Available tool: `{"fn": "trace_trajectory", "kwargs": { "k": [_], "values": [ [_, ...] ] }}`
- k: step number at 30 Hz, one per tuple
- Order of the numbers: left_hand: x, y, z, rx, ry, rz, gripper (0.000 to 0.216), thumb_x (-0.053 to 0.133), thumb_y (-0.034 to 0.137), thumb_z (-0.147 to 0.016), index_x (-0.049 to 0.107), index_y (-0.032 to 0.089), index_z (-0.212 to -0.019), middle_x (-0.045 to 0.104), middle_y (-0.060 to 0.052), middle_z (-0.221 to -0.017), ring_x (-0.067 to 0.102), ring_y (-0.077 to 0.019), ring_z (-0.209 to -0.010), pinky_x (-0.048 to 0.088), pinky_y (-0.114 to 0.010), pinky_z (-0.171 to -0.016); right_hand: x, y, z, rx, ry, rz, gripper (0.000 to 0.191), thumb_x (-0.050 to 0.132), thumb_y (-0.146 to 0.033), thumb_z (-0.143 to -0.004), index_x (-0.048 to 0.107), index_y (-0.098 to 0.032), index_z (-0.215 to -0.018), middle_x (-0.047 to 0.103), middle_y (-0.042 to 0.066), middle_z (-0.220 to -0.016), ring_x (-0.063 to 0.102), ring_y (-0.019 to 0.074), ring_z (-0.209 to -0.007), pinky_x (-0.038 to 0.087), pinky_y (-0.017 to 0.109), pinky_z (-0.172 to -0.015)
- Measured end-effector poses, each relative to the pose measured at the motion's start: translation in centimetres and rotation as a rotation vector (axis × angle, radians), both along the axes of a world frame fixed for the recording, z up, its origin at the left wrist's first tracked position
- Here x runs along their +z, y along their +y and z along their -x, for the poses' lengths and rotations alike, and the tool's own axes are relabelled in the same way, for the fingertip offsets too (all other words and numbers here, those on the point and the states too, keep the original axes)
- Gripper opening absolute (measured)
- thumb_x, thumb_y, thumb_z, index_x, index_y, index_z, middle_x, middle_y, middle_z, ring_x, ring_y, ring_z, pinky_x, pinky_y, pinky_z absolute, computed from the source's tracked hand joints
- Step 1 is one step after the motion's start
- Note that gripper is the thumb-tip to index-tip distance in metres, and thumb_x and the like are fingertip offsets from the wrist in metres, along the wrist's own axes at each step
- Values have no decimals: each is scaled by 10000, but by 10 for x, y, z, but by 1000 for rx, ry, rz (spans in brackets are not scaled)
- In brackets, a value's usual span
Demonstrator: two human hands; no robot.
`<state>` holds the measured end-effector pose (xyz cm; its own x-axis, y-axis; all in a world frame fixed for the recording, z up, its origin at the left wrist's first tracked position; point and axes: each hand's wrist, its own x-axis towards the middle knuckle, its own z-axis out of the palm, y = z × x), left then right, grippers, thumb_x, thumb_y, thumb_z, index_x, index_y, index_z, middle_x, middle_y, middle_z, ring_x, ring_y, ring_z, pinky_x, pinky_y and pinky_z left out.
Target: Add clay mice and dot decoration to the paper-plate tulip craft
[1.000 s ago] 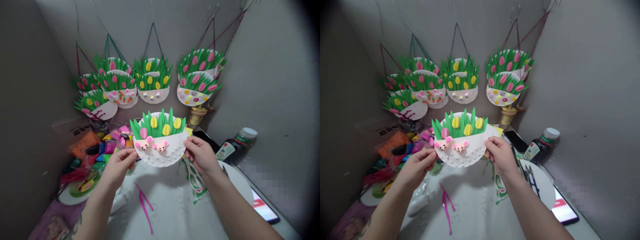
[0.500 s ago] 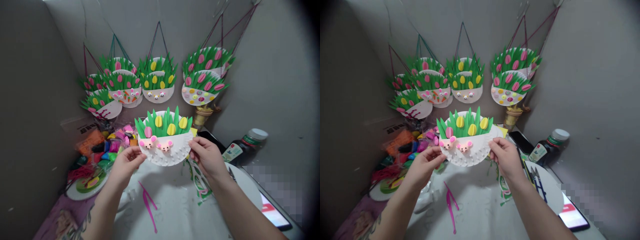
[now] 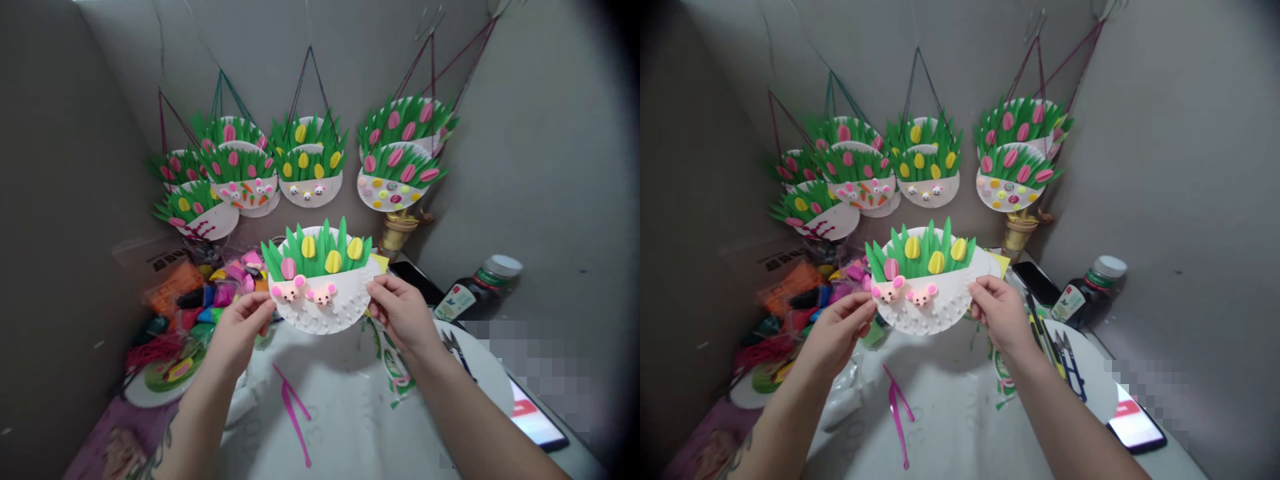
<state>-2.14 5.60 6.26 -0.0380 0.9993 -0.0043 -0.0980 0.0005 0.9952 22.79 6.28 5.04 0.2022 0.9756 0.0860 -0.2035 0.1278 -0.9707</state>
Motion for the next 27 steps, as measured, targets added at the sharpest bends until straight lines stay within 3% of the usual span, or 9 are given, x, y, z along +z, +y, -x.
{"fn": "trace_trajectory", "kwargs": {
  "k": [8,14,22,27],
  "values": [
    [-8,10,3,85,-17,49,346,806,385,-556,658,127,-733,503,54,-539,374,-41,-456,247,-179,-440,-5,-1,1,77,-76,-15,320,686,-443,-747,618,-153,-629,543,-23,-420,359,47,-340,231,170,-346],
    [-5,9,2,81,-41,105,357,813,374,-520,643,121,-705,469,62,-507,353,-42,-447,237,-179,-420,-3,0,2,95,-43,11,311,705,-441,-718,590,-166,-630,531,-40,-413,367,46,-318,219,160,-323],
    [-8,10,2,99,-44,112,359,806,368,-527,634,115,-715,471,64,-510,349,-37,-448,228,-171,-412,-1,-3,4,151,3,24,362,745,-370,-674,582,-166,-924,518,-75,-519,421,49,-378,254,145,-337],
    [-9,10,2,125,-22,80,374,807,384,-523,639,115,-720,497,61,-528,356,-33,-435,222,-175,-411,1,-4,7,170,-32,43,427,745,-349,-655,526,-191,-985,495,-94,-572,433,58,-409,254,154,-343]
  ]
}}
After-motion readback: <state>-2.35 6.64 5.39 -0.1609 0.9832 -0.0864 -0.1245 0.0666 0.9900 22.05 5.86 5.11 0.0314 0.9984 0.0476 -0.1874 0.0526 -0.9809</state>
